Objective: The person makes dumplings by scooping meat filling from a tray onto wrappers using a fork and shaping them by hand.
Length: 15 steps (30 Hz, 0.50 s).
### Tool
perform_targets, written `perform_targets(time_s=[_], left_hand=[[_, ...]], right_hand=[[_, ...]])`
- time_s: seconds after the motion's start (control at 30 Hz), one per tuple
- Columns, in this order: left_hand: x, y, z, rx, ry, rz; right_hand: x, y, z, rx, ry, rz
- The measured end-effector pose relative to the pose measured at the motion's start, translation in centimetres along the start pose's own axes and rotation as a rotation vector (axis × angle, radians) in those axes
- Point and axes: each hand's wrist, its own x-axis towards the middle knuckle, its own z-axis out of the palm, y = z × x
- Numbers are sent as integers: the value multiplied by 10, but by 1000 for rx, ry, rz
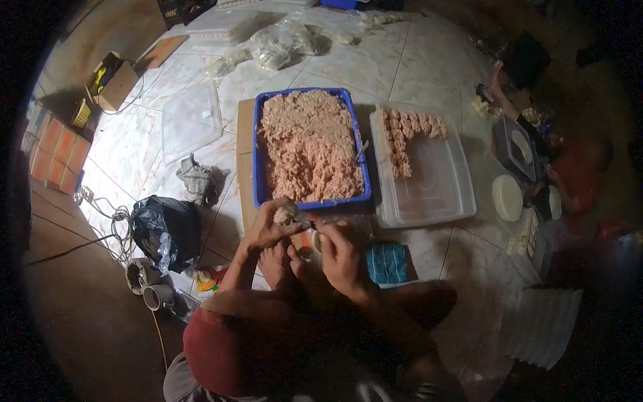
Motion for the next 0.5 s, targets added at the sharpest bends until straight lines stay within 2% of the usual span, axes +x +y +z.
perform_targets(time_s=[0.07,0.13,0.2,0.23,0.27,0.3,0.33,0.37,0.4,0.47,0.5], left_hand=[[0,-4,11,-4,-17,-59],[7,1,15,-72,217,66],[5,-1,6,-3,160,23],[5,-2,6,41,154,-58],[7,-1,7,87,143,-128],[7,-13,11,42,227,5],[6,3,14,-299,186,-52],[8,15,11,-282,168,-84],[2,17,8,-266,143,-138],[3,-17,11,-579,147,-200],[0,-20,17,-739,142,-153]], right_hand=[[0,14,10,-51,-124,-24],[11,4,2,-125,-82,-94],[9,-6,1,-72,41,-95],[7,6,10,-34,-39,-64],[5,14,14,-41,-25,-52],[10,18,15,-58,-60,-77],[18,24,16,-78,-88,-109],[25,35,23,36,-26,-62],[36,30,20,22,8,-42],[69,18,6,-146,-161,-109],[69,23,10,-223,-208,-118]])
